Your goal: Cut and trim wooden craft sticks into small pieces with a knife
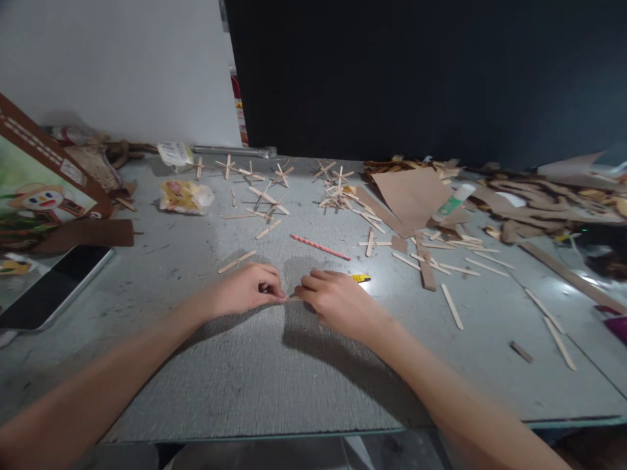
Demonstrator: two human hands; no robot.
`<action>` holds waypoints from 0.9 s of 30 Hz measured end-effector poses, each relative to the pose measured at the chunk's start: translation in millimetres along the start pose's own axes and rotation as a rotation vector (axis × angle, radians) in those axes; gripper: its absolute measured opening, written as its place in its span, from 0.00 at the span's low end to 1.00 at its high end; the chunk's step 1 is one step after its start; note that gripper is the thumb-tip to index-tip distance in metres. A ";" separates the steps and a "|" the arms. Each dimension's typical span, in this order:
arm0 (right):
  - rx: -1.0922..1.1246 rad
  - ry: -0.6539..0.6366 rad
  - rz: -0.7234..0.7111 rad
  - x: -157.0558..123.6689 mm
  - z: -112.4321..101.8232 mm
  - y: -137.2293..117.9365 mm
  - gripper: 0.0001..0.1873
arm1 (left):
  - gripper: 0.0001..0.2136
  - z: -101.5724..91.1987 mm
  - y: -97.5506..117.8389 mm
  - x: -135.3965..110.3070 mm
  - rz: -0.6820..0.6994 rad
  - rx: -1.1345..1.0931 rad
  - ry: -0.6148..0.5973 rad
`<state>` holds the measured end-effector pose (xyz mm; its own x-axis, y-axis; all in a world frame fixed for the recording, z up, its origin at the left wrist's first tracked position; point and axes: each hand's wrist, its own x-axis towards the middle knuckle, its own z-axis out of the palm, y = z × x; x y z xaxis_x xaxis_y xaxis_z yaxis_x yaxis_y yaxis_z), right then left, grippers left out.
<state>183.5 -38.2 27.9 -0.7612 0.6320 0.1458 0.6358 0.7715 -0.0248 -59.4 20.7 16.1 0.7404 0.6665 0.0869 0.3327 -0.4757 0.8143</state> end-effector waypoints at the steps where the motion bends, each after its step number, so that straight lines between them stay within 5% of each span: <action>1: -0.003 -0.009 0.002 0.7 -1.5 -0.8 0.19 | 0.10 -0.2 0.2 0.1 0.006 0.003 -0.002; 13: -0.228 -0.134 -0.128 14.1 -16.5 -6.7 0.06 | 0.11 0.0 0.9 -0.5 0.044 0.065 -0.016; 27: -0.202 -0.381 -0.086 35.5 -31.9 -6.8 0.08 | 0.08 -3.5 10.8 -0.5 -0.048 0.160 -0.081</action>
<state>156.3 -23.4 64.8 -0.7815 0.5770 -0.2373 0.5511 0.8168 0.1708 -58.2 17.3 26.8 0.7643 0.6448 -0.0016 0.4523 -0.5344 0.7140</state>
